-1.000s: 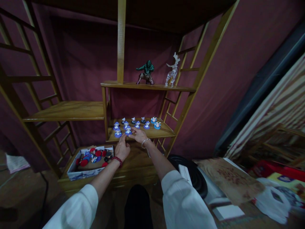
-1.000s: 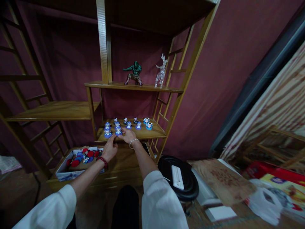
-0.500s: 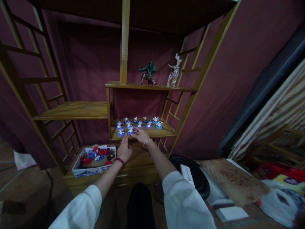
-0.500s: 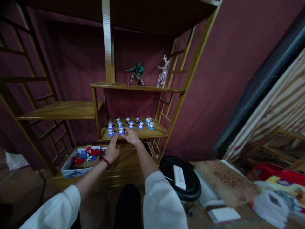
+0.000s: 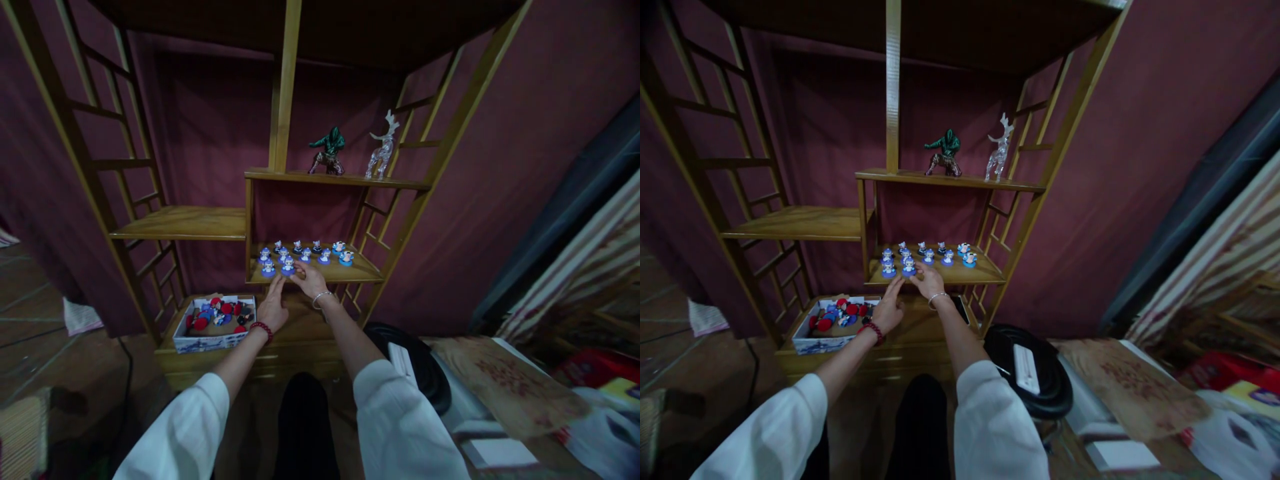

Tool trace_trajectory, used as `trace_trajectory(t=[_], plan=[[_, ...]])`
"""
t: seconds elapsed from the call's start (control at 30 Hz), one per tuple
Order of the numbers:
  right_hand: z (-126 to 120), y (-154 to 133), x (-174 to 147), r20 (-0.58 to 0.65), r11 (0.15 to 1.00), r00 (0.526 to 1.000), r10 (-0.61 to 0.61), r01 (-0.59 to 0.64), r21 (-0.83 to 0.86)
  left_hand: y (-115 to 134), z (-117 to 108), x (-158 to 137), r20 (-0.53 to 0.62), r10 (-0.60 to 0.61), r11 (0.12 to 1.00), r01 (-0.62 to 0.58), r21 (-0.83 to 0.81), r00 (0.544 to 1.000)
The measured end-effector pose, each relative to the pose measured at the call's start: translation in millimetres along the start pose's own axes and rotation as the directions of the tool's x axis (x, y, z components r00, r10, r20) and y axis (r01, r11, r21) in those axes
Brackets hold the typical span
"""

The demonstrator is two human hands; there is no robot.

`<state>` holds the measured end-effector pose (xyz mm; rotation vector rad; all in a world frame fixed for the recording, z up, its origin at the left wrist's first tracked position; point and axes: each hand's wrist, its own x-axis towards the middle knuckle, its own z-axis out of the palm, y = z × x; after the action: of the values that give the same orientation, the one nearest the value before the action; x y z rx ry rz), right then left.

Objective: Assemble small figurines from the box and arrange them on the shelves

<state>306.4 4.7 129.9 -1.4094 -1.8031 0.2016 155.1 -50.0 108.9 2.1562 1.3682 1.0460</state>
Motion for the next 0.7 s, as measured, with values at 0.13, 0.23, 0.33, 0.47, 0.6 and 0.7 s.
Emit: trace_trajectory(t=[0.13,0.23,0.33,0.47,0.6,0.7], plan=[[2,-5,-20,-0.141,0.999,0.99,-0.028,0.024,-0.029,0,-4,-13,-0.007,-0.004,1.0,0.004,0.02,1.0],[5,-11,-35,-0.209,1.0,0.978,-0.001,0.002,0.004,2,-6,-24,0.013,-0.032,0.998,0.031,0.051,0.999],[12,-18,-51,-0.263,0.999,0.964,0.027,-0.017,0.042,1,-5,-34,0.02,-0.089,0.992,0.087,0.092,0.996],[29,-23,-74,-0.24,0.999,0.97,0.049,-0.042,0.033,-7,-1,-45,0.063,-0.174,0.975,0.163,0.153,0.983],[53,-24,-94,-0.102,0.995,0.989,0.103,-0.103,0.006,-18,0,-54,0.154,-0.158,0.969,0.124,0.212,0.975],[70,-26,-104,0.056,0.991,0.99,0.131,-0.132,0.012,-25,-1,-61,0.185,-0.182,0.962,0.136,0.237,0.966]])
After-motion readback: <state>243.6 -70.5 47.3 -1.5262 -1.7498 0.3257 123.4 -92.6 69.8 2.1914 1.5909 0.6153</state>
